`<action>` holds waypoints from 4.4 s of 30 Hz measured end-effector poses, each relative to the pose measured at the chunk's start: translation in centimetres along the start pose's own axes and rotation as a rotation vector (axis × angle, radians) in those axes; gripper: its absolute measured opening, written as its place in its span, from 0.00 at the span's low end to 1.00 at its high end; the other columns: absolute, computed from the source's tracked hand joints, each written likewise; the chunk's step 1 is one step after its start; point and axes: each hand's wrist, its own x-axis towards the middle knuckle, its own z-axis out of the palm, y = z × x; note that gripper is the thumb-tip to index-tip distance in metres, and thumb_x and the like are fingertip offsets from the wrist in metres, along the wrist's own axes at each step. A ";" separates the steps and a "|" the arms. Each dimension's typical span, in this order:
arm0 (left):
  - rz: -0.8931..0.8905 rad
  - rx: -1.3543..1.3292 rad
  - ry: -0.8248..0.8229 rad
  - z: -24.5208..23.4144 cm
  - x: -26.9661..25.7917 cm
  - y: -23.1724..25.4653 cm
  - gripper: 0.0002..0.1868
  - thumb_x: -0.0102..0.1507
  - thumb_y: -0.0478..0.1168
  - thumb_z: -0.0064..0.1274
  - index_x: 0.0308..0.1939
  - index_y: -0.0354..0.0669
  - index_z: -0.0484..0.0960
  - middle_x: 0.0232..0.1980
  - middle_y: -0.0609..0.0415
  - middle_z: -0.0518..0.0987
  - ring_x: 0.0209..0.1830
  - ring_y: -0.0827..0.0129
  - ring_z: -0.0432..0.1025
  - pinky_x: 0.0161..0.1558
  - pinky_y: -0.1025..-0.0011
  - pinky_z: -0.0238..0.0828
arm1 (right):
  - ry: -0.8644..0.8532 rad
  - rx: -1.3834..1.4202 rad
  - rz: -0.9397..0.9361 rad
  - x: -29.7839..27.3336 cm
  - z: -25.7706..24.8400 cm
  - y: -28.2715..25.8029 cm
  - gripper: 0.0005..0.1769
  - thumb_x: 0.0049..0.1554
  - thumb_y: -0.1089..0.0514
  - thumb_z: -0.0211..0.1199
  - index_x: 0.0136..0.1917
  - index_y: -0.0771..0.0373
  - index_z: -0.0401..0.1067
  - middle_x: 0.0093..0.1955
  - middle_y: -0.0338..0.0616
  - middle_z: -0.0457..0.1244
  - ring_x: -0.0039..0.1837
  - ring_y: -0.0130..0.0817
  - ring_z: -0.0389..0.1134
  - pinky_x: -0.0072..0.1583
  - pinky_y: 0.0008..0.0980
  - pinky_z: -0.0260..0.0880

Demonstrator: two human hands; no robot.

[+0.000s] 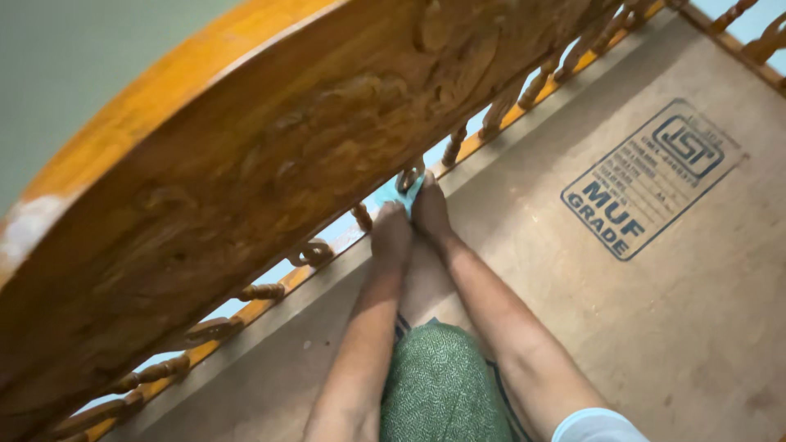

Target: The person wipes the wooden headboard and side rails of a bed frame using a light blue cloth. They move along the length of the frame, cleaning the top rail and the vertical spindles.

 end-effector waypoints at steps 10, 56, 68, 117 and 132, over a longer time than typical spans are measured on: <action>0.326 -0.064 0.214 -9.0 -5.5 2.5 0.12 0.57 0.42 0.61 0.43 0.45 0.88 0.62 0.44 0.77 0.64 0.54 0.71 0.76 0.45 0.53 | 0.005 0.657 0.301 -2.2 -3.4 3.9 0.21 0.65 0.55 0.51 0.65 0.70 0.71 0.57 0.49 0.70 0.57 0.40 0.71 0.60 0.43 0.72; -0.457 0.013 0.606 -57.0 -16.1 1.1 0.40 0.56 0.46 0.65 0.69 0.40 0.66 0.54 0.35 0.79 0.56 0.42 0.73 0.55 0.51 0.70 | -0.118 -0.656 -1.230 -9.9 -1.4 -51.2 0.38 0.58 0.30 0.58 0.67 0.61 0.70 0.62 0.55 0.64 0.62 0.51 0.62 0.57 0.67 0.57; -0.007 0.551 0.533 -55.1 -20.8 -5.3 0.39 0.51 0.44 0.62 0.66 0.40 0.71 0.65 0.39 0.72 0.64 0.44 0.71 0.64 0.44 0.62 | -0.350 -0.900 -1.244 -17.8 8.4 -50.8 0.29 0.57 0.31 0.62 0.46 0.60 0.74 0.42 0.50 0.68 0.48 0.45 0.69 0.51 0.46 0.64; -0.149 0.764 0.299 -54.1 -26.5 -14.3 0.28 0.50 0.54 0.68 0.47 0.46 0.76 0.40 0.52 0.81 0.46 0.60 0.77 0.53 0.59 0.71 | -0.288 -0.951 -1.232 -25.5 21.6 -48.6 0.07 0.49 0.51 0.62 0.40 0.52 0.75 0.39 0.40 0.69 0.43 0.36 0.71 0.44 0.38 0.67; -0.155 0.260 0.114 -51.8 -10.5 3.6 0.46 0.41 0.49 0.77 0.59 0.46 0.72 0.50 0.41 0.82 0.51 0.47 0.77 0.54 0.56 0.73 | -0.410 -0.572 -1.284 -7.8 -0.2 -48.1 0.32 0.25 0.47 0.81 0.40 0.64 0.74 0.39 0.52 0.68 0.45 0.53 0.71 0.51 0.47 0.71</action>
